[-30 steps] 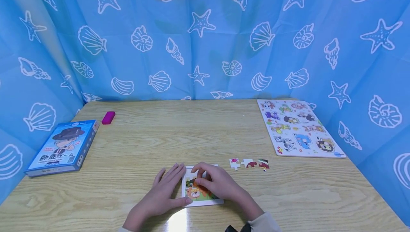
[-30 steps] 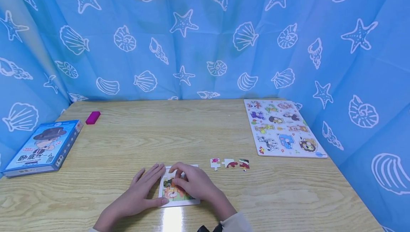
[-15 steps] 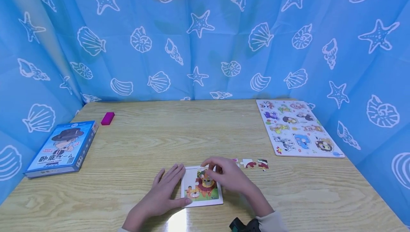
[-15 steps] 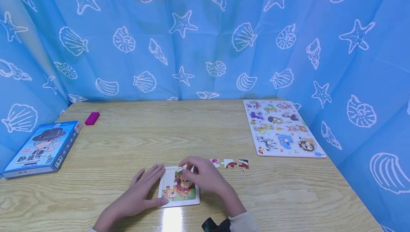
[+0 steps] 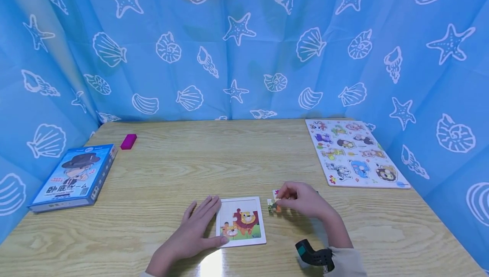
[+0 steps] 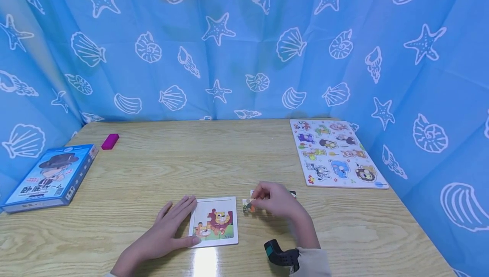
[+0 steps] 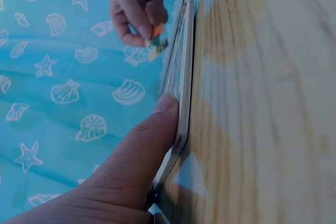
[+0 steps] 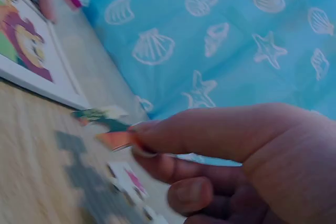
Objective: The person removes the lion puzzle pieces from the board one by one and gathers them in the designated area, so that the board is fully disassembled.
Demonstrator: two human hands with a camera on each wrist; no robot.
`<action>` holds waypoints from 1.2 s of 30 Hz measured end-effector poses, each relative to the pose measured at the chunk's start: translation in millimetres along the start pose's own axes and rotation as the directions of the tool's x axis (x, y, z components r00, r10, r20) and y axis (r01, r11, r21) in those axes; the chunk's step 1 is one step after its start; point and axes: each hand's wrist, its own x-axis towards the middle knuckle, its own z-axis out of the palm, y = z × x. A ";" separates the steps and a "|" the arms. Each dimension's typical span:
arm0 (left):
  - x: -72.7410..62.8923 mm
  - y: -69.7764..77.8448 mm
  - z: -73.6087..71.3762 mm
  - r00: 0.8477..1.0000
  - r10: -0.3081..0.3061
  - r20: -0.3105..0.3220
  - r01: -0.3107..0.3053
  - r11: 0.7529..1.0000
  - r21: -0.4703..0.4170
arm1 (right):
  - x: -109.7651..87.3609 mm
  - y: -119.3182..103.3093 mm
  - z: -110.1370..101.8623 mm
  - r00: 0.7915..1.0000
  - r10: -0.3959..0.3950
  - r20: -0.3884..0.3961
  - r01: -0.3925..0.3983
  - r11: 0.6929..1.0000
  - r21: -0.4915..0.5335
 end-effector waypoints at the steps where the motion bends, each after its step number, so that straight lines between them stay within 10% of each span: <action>1: 0.0 -0.1 0.1 1.000 0.001 0.000 -0.001 1.000 0.000 | -1.4 1.6 -2.1 1.000 0.015 0.012 -0.015 1.000 -0.001; 20: -0.1 1.2 -0.1 1.000 0.024 -0.001 -0.024 1.000 0.014 | -7.3 3.6 -7.8 0.976 0.192 0.103 -0.199 0.978 0.061; 36: 0.4 0.7 0.0 1.000 0.001 0.006 -0.001 1.000 0.004 | -10.2 2.2 -7.0 0.978 0.200 0.055 -0.200 0.980 0.009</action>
